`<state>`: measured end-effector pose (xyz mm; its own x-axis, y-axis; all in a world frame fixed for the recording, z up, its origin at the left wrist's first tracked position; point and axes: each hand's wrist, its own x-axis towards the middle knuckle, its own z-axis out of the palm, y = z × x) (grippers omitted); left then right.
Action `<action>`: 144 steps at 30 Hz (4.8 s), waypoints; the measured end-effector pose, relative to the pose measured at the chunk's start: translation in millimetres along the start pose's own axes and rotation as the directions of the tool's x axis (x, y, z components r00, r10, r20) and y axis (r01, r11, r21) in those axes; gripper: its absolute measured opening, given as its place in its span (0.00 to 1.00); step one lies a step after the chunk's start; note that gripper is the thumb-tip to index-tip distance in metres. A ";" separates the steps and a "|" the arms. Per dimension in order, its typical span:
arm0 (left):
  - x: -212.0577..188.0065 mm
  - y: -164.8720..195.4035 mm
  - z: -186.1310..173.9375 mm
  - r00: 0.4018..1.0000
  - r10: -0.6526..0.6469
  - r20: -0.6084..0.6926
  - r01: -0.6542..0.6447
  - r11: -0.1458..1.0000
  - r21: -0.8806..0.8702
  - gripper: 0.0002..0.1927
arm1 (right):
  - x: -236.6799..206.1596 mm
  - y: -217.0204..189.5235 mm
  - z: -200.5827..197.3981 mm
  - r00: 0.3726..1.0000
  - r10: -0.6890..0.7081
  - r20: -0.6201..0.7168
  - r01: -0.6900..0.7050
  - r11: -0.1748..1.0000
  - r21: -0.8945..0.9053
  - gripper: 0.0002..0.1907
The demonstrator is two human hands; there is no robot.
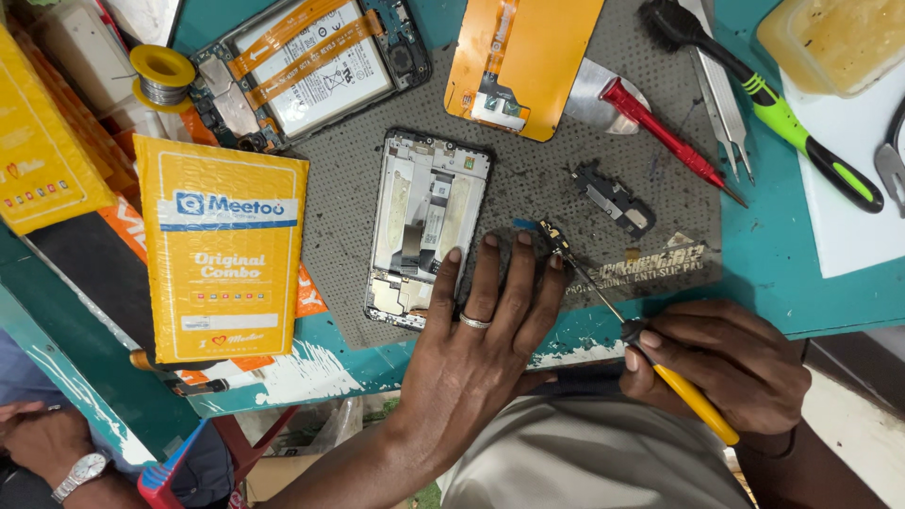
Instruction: The person repairs a disassembled smartphone at a workbench. They hold the phone board with one hand and use a soldering iron to work on small components, then use a screwdriver and tweezers on parts laid out on the mat, repositioning the board as they work.
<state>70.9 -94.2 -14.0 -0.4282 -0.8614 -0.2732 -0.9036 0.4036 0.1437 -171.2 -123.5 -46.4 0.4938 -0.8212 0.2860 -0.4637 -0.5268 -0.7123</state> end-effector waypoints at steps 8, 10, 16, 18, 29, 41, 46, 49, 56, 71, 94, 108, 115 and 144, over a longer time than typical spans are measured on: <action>-0.5 -0.7 -3.7 1.000 0.004 -0.001 -0.004 1.000 0.004 0.61 | 2.5 -0.5 -0.5 1.000 -0.007 0.004 0.007 1.000 0.007 0.08; -0.3 -0.6 -3.7 1.000 0.002 -0.001 -0.002 1.000 -0.008 0.61 | 3.0 -2.6 -1.2 1.000 0.013 0.011 -0.014 1.000 0.003 0.08; -0.6 0.1 -1.7 1.000 -0.004 -0.005 0.004 1.000 0.015 0.62 | 5.9 -2.1 -1.7 1.000 0.024 0.012 -0.024 0.999 0.023 0.08; -0.2 0.2 -1.9 1.000 -0.003 -0.005 0.003 1.000 0.012 0.62 | 5.8 -1.5 -2.4 1.000 0.020 0.002 -0.020 1.000 0.022 0.08; 0.0 1.7 -4.4 1.000 -0.008 -0.019 0.009 1.000 0.022 0.62 | -2.4 2.7 -0.2 0.998 -0.047 -0.028 0.046 0.999 -0.028 0.07; -0.7 1.5 -5.0 1.000 -0.011 -0.026 0.011 1.000 0.001 0.62 | -0.7 1.0 0.6 0.998 -0.067 0.001 0.067 0.997 -0.026 0.08; -0.6 2.2 -4.0 1.000 -0.014 -0.027 0.014 1.000 0.005 0.62 | -1.5 0.4 -0.1 0.997 -0.067 0.029 0.069 0.997 -0.047 0.08; 0.0 2.4 -3.1 0.999 -0.014 -0.033 0.014 1.000 0.006 0.62 | -2.4 0.1 -1.1 0.996 -0.080 0.039 0.082 0.995 -0.055 0.09; -1.2 2.2 -2.0 0.999 -0.011 -0.039 0.011 1.000 0.005 0.62 | -4.0 1.9 -0.8 0.992 -0.119 0.038 0.121 0.992 -0.048 0.09; -0.6 2.8 -2.1 0.999 -0.013 -0.031 0.013 1.000 0.002 0.62 | -7.9 3.0 2.2 0.994 -0.104 -0.016 0.102 0.993 -0.063 0.08; 20.8 14.9 -3.9 0.869 -0.365 -0.332 0.212 0.884 -0.416 0.32 | -42.7 21.7 -14.2 0.981 0.045 -0.189 -0.029 0.996 0.083 0.13; 14.5 5.8 -17.0 0.938 -0.227 -0.262 0.131 0.931 -0.341 0.26 | -41.8 24.3 -14.8 0.971 0.059 -0.230 -0.011 0.978 0.207 0.10; -17.2 19.6 5.5 0.922 -0.225 -0.316 0.113 0.936 -0.335 0.34 | -26.1 -0.6 -28.3 0.994 0.040 -0.101 -0.037 0.999 0.034 0.09; -27.5 21.7 49.0 0.960 -0.160 -0.231 0.112 0.972 -0.209 0.44 | 15.0 21.0 -19.5 0.985 -0.132 0.109 0.123 0.989 0.085 0.06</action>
<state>62.4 -46.6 -50.0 -0.2632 -0.9626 -0.0651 -0.9229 0.2315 0.3075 -187.8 -151.2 -44.5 0.6276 -0.7159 0.3058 -0.3356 -0.6033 -0.7235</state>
